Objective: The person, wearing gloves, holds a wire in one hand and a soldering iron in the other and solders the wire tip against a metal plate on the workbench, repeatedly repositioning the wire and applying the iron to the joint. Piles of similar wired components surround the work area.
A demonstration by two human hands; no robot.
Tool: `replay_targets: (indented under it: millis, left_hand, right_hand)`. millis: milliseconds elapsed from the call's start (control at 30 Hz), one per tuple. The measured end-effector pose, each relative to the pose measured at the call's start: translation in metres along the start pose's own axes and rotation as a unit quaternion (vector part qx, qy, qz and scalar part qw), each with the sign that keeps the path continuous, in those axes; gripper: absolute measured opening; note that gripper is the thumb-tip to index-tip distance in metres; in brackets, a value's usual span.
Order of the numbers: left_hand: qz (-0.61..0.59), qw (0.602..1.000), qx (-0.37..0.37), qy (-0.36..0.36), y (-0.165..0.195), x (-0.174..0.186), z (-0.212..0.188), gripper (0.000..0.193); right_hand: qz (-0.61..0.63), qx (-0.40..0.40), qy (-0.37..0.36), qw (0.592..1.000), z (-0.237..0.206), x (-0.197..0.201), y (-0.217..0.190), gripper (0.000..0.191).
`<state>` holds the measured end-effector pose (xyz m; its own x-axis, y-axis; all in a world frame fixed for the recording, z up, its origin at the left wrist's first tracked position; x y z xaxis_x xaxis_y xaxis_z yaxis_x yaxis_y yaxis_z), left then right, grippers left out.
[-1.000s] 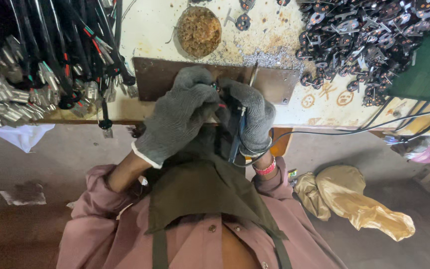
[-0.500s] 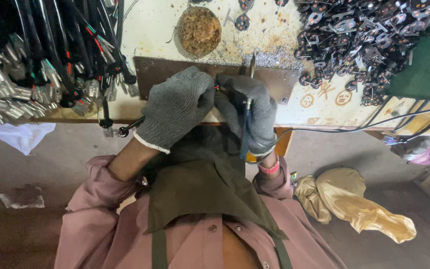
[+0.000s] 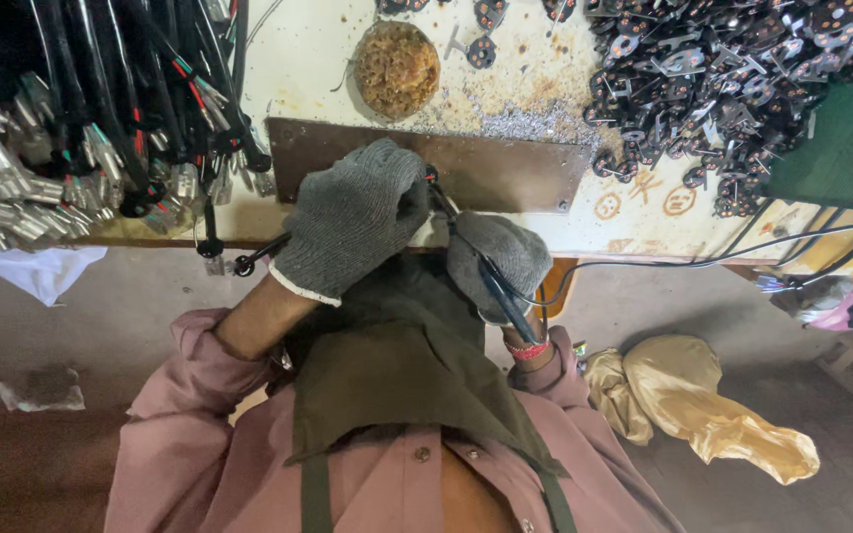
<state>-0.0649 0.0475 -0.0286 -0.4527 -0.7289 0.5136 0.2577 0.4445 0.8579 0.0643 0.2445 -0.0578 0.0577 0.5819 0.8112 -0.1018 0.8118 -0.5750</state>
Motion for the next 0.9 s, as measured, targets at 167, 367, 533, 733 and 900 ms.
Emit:
replay_targets:
  millis: [167, 367, 533, 733, 900]
  left_hand:
    - [0.013, 0.999, 0.032, -0.007, 0.003, -0.005, -0.002, 0.020]
    - [0.059, 0.995, -0.031, -0.068, 0.000, -0.002, -0.003, 0.016]
    - [0.028, 0.998, -0.028, -0.057, -0.003, 0.001, 0.000, 0.016]
    - [0.032, 0.998, -0.035, -0.040, 0.001, 0.001, 0.000, 0.018]
    - [0.036, 0.998, -0.022, -0.048, 0.000, -0.001, 0.001, 0.019]
  right_hand:
    - [0.038, 0.073, 0.018, 0.996, 0.030, 0.012, -0.019, 0.036]
    - [0.039, 0.065, 0.034, 0.997, 0.037, 0.011, -0.023, 0.037]
    - [0.104, 0.028, 0.035, 0.994, 0.024, 0.003, -0.014, 0.034]
    - [0.056, 0.012, 0.050, 0.997, 0.014, 0.001, -0.008, 0.033]
    - [-0.062, -0.014, 0.014, 0.998, 0.004, -0.001, 0.003, 0.037]
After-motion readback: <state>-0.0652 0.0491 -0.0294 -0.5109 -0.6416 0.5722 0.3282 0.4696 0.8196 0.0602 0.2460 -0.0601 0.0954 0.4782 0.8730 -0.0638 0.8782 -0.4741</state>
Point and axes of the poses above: each hand's wrist, its own z-axis towards the middle knuckle, its own x-axis out of the back of the hand, y = z × x, the point moved 2 cm from there along z, towards the middle knuckle, and after that the axes turned 14 degrees about -z, right-handed, at the moved point
